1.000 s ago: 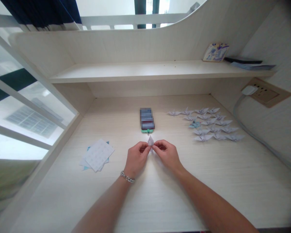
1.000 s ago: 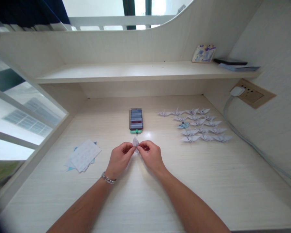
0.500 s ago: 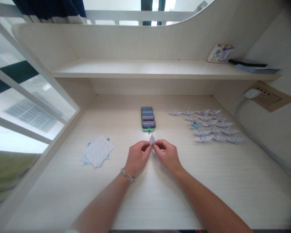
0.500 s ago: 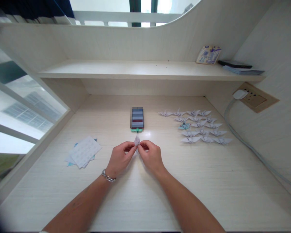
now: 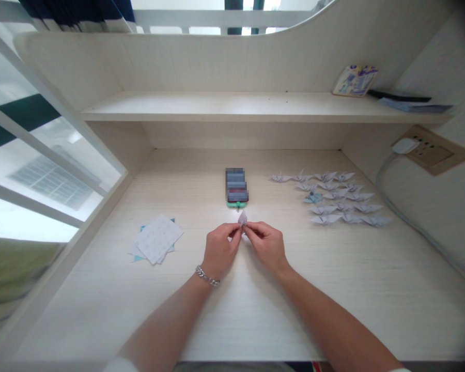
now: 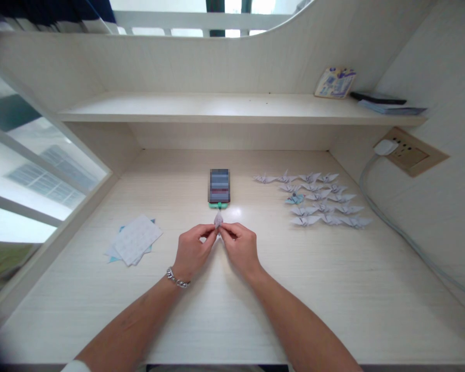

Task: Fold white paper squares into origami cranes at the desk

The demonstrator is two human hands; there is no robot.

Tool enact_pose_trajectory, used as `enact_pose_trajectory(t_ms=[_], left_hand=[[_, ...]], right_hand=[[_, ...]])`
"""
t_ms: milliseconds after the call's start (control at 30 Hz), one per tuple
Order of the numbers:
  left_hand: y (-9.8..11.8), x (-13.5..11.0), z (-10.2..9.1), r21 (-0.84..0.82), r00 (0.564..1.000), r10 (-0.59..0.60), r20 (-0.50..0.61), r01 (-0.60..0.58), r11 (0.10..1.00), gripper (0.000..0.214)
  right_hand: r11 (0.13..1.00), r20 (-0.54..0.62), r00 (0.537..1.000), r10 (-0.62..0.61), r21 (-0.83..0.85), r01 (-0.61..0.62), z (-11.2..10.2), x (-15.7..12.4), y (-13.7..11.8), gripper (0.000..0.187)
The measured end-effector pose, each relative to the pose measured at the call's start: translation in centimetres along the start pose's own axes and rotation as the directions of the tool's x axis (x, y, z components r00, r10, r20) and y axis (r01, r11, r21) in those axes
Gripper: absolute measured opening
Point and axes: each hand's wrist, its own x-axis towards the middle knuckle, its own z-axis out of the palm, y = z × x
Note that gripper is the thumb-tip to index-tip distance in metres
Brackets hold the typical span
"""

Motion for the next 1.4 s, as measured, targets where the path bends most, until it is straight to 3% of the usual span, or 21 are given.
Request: enact_pose_trajectory(t_ms=[300,567,733,967,1400], left_hand=[[0.4,0.1,-0.3,-0.116,0.997,0.065,0.035,-0.061,0.991,0.023],[0.7,0.2,-0.2,-0.248,0.993,0.041,0.112,-0.012,0.969,0.026],[0.7,0.2,-0.3,-0.279,0.992,-0.024,0.123,0.058,0.959,0.021],[-0.1,0.3,-0.3,-0.338,0.974,-0.226,0.02,0.219,0.915,0.027],[1.2,0.1,-0.7,-0.268,0.995,-0.097,0.008,0.095,0.959,0.018]], right_hand=[[0.985,-0.017,0.996,0.093,0.145,-0.09,0.1,0.3,0.4,0.019],[0.964,-0.005,0.984,0.178,0.203,-0.173,-0.5,1.0,1.0,0.023],[0.953,0.064,0.982,0.18,0.237,-0.19,-0.3,1.1,1.7,0.022],[0.94,0.13,0.974,0.184,0.266,-0.213,-0.2,1.0,1.4,0.021],[0.934,0.106,0.983,0.148,0.312,-0.174,0.0,0.7,1.1,0.022]])
